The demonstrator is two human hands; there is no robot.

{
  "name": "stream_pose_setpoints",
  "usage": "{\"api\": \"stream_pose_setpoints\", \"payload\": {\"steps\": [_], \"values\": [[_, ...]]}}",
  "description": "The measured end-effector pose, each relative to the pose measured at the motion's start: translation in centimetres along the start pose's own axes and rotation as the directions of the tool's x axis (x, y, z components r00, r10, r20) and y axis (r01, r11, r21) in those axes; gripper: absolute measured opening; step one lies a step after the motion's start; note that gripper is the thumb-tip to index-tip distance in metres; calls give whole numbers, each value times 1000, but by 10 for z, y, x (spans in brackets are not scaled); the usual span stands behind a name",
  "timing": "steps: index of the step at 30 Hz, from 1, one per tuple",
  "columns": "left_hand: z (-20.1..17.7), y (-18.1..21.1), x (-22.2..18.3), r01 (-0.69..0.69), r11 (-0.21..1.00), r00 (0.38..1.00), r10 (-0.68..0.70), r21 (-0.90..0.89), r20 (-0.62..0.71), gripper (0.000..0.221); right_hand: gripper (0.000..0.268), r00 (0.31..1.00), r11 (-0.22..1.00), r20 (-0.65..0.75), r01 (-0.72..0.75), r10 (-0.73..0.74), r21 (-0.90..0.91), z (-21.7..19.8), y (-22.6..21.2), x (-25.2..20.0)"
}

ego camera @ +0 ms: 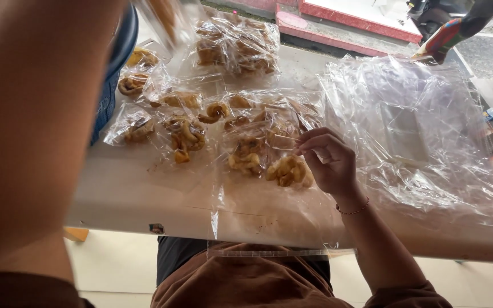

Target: The person places pieces of snacks into small plastic bags by hand and سپس ties the bags closed.

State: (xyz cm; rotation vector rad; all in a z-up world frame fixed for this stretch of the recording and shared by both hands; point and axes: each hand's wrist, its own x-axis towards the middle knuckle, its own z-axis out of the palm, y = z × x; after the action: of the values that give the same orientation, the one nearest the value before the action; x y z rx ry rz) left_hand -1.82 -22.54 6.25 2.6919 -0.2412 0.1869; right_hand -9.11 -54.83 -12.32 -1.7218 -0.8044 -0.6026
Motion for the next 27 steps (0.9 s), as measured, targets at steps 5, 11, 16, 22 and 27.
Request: {"api": "stream_pose_setpoints", "payload": {"steps": [5,11,16,22,27], "values": [[25,3,13,-21,999,999,22,-31,44,55,10,992,994,119,45,-33,-99,-8,-2,-1],[112,-36,27,220,928,935,-289,300,207,82,8,989,999,150,1,7,-53,-5,-3,1],[110,-36,27,234,852,870,-399,469,291,92,8,986,996,169,9,5,-85,-5,-8,3],[96,-29,33,209,823,896,-378,528,234,107,7,991,997,123,-51,58,-62,-8,0,-4],[56,-13,7,59,827,968,-185,559,171,98,12,975,977,59,-211,214,-41,-7,5,-10]]}}
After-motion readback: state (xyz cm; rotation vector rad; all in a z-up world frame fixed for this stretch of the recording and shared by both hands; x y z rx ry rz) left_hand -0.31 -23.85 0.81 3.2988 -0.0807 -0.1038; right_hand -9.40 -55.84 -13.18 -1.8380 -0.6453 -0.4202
